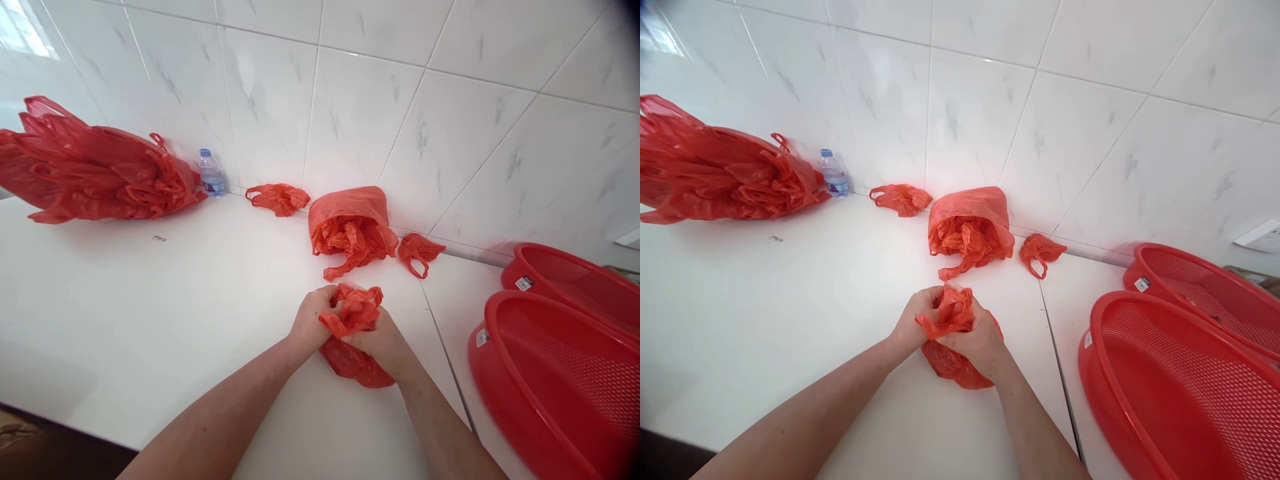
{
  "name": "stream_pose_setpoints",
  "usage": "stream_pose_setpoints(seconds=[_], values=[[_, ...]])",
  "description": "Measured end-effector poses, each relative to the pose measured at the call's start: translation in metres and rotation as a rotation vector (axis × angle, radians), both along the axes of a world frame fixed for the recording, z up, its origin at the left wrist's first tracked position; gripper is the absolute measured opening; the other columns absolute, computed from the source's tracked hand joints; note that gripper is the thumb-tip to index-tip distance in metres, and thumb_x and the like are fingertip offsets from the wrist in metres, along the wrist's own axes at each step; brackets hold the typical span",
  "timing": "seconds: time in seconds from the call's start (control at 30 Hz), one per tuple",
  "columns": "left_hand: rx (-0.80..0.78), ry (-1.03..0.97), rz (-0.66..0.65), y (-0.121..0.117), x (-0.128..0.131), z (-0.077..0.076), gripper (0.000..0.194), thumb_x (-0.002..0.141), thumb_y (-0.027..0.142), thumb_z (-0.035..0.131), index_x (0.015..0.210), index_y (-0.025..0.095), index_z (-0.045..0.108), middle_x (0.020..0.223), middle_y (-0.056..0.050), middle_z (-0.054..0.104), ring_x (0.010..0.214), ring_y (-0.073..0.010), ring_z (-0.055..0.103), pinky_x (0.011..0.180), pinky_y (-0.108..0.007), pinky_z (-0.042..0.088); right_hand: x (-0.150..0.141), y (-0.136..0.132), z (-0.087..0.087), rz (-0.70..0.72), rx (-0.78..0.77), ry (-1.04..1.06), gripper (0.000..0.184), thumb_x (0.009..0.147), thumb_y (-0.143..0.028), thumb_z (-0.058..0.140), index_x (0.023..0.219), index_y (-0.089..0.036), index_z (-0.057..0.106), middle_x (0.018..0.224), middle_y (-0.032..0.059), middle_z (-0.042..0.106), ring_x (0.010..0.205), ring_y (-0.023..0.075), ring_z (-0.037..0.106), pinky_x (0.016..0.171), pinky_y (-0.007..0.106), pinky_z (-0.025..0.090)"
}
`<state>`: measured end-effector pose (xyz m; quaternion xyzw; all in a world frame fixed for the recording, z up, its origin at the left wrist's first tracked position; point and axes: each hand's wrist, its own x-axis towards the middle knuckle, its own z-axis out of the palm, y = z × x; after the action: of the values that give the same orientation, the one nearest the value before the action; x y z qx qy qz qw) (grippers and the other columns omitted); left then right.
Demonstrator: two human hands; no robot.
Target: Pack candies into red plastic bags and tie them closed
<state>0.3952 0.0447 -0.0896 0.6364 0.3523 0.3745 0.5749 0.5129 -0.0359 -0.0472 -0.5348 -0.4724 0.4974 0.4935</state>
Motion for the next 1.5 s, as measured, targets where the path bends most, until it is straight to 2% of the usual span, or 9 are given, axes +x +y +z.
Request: stream_pose_setpoints(seconds=[0.17,0.3,0.47,0.63,0.83,0.97,1.17,1.33,1.5], values=[[0.164,0.120,0.068,-0.003,-0.001,-0.005,0.017,0.073,0.016,0.054,0.086,0.024,0.061,0.069,0.001,0.062,0.059,-0.0159,0.052,0.055,-0.027,0.039,0.007,0.005,-0.018,-0.149,-0.042,0.033,0.020,0.074,-0.037,0.070,0.069,-0.020,0.060,0.055,-0.0037,0.055,0.052,0.0118,0.050,0.052,0.026,0.041],[0.522,0.021,0.169,-0.007,0.000,0.004,0.057,0.072,0.011,0.052,0.127,0.024,0.047,0.118,-0.008,0.059,0.103,-0.0233,0.056,0.089,-0.038,0.042,0.016,0.009,-0.024,-0.266,-0.019,0.059,0.039,0.076,-0.043,0.066,0.053,-0.019,0.046,0.042,-0.0063,0.042,0.040,0.0074,0.034,0.043,0.023,0.028],[0.917,0.100,0.046,-0.006,0.000,0.011,0.050,0.077,0.015,0.055,0.126,0.026,0.054,0.138,-0.010,0.047,0.126,-0.0285,0.041,0.104,-0.046,0.030,0.021,0.010,-0.025,-0.224,-0.003,0.023,0.040,0.079,-0.041,0.062,0.051,-0.019,0.044,0.043,-0.0050,0.044,0.041,0.0082,0.037,0.043,0.023,0.028],[0.854,0.190,-0.011,0.004,0.000,0.003,0.029,0.087,0.021,0.048,0.110,0.026,0.065,0.089,-0.006,0.066,0.086,-0.0220,0.059,0.091,-0.042,0.039,0.028,0.009,-0.023,-0.113,0.035,0.187,0.019,0.075,-0.037,0.063,0.072,-0.020,0.054,0.050,-0.0054,0.050,0.041,0.0079,0.033,0.044,0.023,0.026],[0.809,0.224,0.027,0.009,0.000,-0.001,0.028,0.090,0.024,0.043,0.102,0.026,0.068,0.080,-0.006,0.064,0.080,-0.0210,0.056,0.084,-0.038,0.040,0.035,0.006,-0.019,-0.056,0.036,0.466,0.047,0.080,-0.062,0.047,0.096,-0.021,0.064,0.065,-0.0002,0.055,0.048,0.0106,0.039,0.053,0.026,0.038],[0.792,0.191,0.034,0.008,0.000,-0.001,0.028,0.090,0.025,0.044,0.101,0.027,0.069,0.080,-0.006,0.064,0.079,-0.0209,0.057,0.083,-0.037,0.041,0.039,0.006,-0.021,-0.057,0.043,0.299,0.023,0.073,-0.040,0.067,0.088,-0.022,0.068,0.072,-0.0004,0.062,0.061,0.0127,0.054,0.064,0.027,0.045],[0.790,0.191,0.084,0.007,0.000,-0.001,0.019,0.086,0.028,0.052,0.089,0.026,0.070,0.076,-0.005,0.063,0.077,-0.0205,0.056,0.080,-0.036,0.042,0.037,0.005,-0.021,-0.179,0.092,-0.091,0.051,0.072,-0.023,0.064,0.121,-0.031,0.052,0.087,-0.0019,0.062,0.077,0.0158,0.059,0.071,0.031,0.049],[0.878,0.223,0.024,0.004,0.002,-0.001,0.019,0.087,0.028,0.051,0.086,0.023,0.069,0.073,-0.005,0.062,0.072,-0.0186,0.054,0.078,-0.035,0.041,0.034,0.010,-0.026,-0.403,0.098,-0.423,0.027,0.069,-0.016,0.051,0.091,-0.027,0.063,0.082,-0.0025,0.064,0.073,0.0163,0.057,0.066,0.029,0.045],[0.903,0.227,-0.021,0.001,0.004,-0.002,0.020,0.088,0.026,0.049,0.090,0.024,0.069,0.073,-0.004,0.062,0.070,-0.0177,0.053,0.078,-0.035,0.041,0.035,0.012,-0.030,-0.409,0.137,-0.401,0.025,0.068,-0.015,0.043,0.079,-0.024,0.064,0.080,-0.0019,0.066,0.074,0.0167,0.057,0.067,0.029,0.044]])
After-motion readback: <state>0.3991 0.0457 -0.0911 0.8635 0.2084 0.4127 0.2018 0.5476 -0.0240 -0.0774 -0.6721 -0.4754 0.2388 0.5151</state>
